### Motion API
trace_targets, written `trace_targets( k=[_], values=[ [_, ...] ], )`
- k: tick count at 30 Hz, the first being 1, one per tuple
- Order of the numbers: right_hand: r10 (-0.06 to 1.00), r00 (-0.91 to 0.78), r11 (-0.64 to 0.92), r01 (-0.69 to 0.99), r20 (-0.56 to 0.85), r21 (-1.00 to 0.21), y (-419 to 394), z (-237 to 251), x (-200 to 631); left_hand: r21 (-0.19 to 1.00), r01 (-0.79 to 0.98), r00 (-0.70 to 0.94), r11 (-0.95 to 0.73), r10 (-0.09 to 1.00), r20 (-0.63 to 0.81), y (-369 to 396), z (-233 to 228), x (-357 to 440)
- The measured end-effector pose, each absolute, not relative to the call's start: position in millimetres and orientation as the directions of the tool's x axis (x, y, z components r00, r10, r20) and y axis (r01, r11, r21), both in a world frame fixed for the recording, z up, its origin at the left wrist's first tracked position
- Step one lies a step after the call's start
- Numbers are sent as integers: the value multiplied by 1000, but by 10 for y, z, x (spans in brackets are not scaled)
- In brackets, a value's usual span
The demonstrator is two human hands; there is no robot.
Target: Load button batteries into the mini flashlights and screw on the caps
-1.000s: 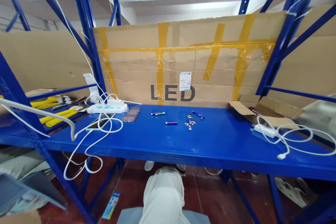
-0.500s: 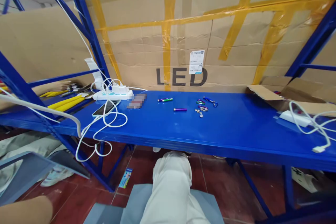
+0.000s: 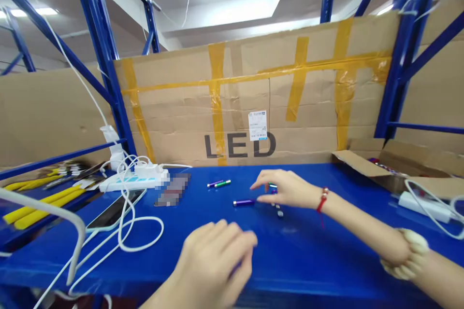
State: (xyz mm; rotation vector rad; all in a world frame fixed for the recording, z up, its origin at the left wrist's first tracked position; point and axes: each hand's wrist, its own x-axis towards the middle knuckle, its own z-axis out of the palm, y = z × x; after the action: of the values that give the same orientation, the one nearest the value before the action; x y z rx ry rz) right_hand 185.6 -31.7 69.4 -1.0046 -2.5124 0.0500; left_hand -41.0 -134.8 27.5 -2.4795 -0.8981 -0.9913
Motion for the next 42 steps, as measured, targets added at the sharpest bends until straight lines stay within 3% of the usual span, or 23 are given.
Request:
trace_targets(
  k=[4,6,9,12,16,19,26,31,42],
  values=[
    [702,-672,710,685,238,-161,16,406,1787,186,764,530,-618,765,367,-576,356,-173],
    [702,-674,712,675,231,-193,73,317,1787,240,787,529,-568,822,211,-274,334,-130],
    [673,-688,739,632,271,-233,108,283,1835,380,720,596,-580,798,88,37,259,-116],
    [660,-685,751,605,308,-265,90,316,1903,513,623,626,-590,770,126,163,161,-95],
    [663,-597,747,567,451,-348,-29,348,1902,583,545,576,-602,774,261,96,64,-41],
    [666,-557,744,544,495,-389,-123,377,1855,673,455,566,-583,773,286,0,58,-13],
    [724,-665,675,626,186,-390,-73,476,2137,843,332,458,-423,854,248,-2,36,-20],
    [726,-684,643,636,74,-427,-17,396,2293,851,360,439,-382,874,207,18,14,-17],
    [720,-668,686,645,188,-335,-76,276,2155,836,399,400,-377,892,212,7,3,-30]
  ],
)
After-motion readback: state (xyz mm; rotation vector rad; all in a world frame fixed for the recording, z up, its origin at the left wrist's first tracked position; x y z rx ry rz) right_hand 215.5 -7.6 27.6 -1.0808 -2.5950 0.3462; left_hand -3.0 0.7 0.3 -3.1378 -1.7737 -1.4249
